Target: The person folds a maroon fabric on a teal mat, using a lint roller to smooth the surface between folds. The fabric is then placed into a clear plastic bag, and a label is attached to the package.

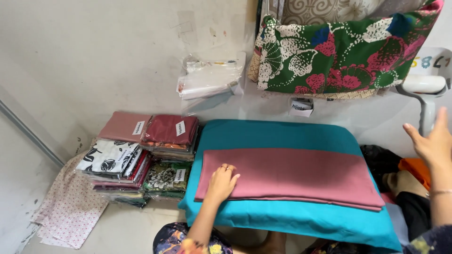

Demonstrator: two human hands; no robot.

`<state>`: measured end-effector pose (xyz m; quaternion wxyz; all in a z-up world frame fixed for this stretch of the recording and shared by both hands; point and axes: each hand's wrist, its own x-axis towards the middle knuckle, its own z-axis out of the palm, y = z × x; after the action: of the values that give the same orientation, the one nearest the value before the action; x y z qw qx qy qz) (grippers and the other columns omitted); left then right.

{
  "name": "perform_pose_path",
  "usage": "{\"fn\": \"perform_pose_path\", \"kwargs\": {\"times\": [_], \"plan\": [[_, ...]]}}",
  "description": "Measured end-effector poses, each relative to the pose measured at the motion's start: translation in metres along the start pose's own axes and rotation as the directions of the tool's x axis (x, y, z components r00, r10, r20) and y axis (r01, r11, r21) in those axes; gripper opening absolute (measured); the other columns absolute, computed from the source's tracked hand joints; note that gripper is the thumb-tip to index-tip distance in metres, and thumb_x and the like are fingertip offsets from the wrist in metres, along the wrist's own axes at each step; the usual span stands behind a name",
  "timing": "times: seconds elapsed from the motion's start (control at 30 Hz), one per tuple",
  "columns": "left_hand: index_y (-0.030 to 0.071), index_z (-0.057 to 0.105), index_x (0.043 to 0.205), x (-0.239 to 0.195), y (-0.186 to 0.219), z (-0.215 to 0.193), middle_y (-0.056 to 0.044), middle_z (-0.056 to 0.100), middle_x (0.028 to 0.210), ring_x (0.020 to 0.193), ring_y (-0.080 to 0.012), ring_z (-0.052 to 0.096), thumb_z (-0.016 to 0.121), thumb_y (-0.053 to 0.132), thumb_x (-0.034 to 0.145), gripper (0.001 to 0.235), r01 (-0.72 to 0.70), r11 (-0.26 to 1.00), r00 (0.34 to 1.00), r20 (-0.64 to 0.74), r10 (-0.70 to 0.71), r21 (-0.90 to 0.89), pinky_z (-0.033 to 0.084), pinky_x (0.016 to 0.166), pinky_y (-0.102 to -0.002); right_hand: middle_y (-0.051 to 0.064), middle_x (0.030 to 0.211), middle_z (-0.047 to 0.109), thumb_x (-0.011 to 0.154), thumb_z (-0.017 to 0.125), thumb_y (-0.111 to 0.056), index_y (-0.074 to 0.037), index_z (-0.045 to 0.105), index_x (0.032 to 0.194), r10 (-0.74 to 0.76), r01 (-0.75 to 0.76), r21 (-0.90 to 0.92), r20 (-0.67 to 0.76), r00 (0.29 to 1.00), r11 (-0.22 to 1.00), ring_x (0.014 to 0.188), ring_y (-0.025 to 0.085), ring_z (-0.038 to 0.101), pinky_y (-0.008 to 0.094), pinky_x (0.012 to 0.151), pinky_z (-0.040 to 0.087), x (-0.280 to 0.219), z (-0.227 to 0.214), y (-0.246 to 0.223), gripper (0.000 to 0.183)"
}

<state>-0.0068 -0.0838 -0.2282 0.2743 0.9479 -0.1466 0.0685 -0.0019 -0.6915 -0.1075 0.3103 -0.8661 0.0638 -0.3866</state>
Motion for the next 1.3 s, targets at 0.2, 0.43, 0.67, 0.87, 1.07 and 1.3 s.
{"fn": "perform_pose_path", "kwargs": {"times": [0.2,0.43,0.67,0.87,1.07,1.3], "plan": [[0.018,0.038,0.157,0.003,-0.046,0.037,-0.006,0.028,0.167,0.154,-0.0367,0.019,0.047,0.061,0.096,0.075,0.142,0.953,0.99,-0.033,-0.139,0.269,0.015,0.123,-0.05,0.054,0.138,0.051,0.113,0.048,0.013,0.028,0.033,0.152,-0.292,0.252,-0.27,-0.12,0.949,0.929,0.116,0.065,0.056,0.059,0.102,0.043,-0.016,0.013,-0.033,0.045],[0.006,0.029,0.159,-0.002,-0.047,0.028,-0.015,0.033,0.164,0.152,-0.0343,0.028,0.034,0.045,0.105,0.066,0.154,0.978,0.967,-0.184,-0.178,-0.139,0.019,0.124,-0.045,0.035,0.132,0.065,0.095,0.062,-0.002,0.015,0.045,0.155,-0.395,0.393,-0.107,0.006,0.919,0.913,0.083,0.042,0.066,0.045,0.071,0.053,-0.149,0.084,-0.141,0.064],[0.016,0.017,0.163,-0.003,-0.064,0.032,-0.016,0.03,0.167,0.147,-0.0411,0.038,0.014,0.056,0.103,0.072,0.149,0.867,0.928,-0.235,-0.288,-0.476,0.032,0.117,-0.05,0.013,0.094,0.058,0.094,0.054,-0.029,-0.032,0.027,0.158,-0.172,0.407,-0.144,0.745,0.645,0.902,0.059,0.037,0.068,0.054,0.053,0.055,-0.261,0.198,-0.273,0.069],[0.009,0.005,0.166,-0.008,-0.064,0.021,-0.026,0.019,0.167,0.152,-0.0448,0.023,0.015,0.043,0.109,0.067,0.039,0.853,0.952,-0.241,-0.19,-0.52,0.02,0.125,-0.052,0.01,0.081,0.06,0.106,0.038,-0.047,-0.034,0.03,0.16,-0.176,0.431,-0.197,0.709,0.683,0.88,0.074,0.043,0.074,0.053,0.066,0.062,-0.247,0.278,-0.307,0.056],[0.019,0.023,0.163,-0.001,-0.056,0.031,-0.007,0.053,0.154,0.148,-0.0368,0.037,0.028,0.044,0.105,0.063,0.199,0.95,0.951,-0.189,-0.246,-0.24,0.031,0.117,-0.047,0.017,0.073,0.07,0.095,0.051,-0.031,-0.018,0.033,0.153,-0.078,0.395,-0.261,0.743,0.665,0.881,0.055,0.042,0.068,0.058,0.049,0.05,-0.298,0.161,-0.322,0.062],[0.009,0.035,0.158,-0.003,-0.051,0.045,-0.013,0.029,0.166,0.154,-0.0388,0.02,0.048,0.078,0.09,0.098,0.107,0.949,0.989,-0.13,-0.071,0.297,0.017,0.121,-0.049,0.013,0.063,0.067,0.089,0.052,-0.03,-0.016,0.044,0.148,-0.224,0.536,-0.472,0.567,0.792,0.7,0.043,0.033,0.065,0.05,0.039,0.05,-0.261,0.165,-0.248,0.061]]}}
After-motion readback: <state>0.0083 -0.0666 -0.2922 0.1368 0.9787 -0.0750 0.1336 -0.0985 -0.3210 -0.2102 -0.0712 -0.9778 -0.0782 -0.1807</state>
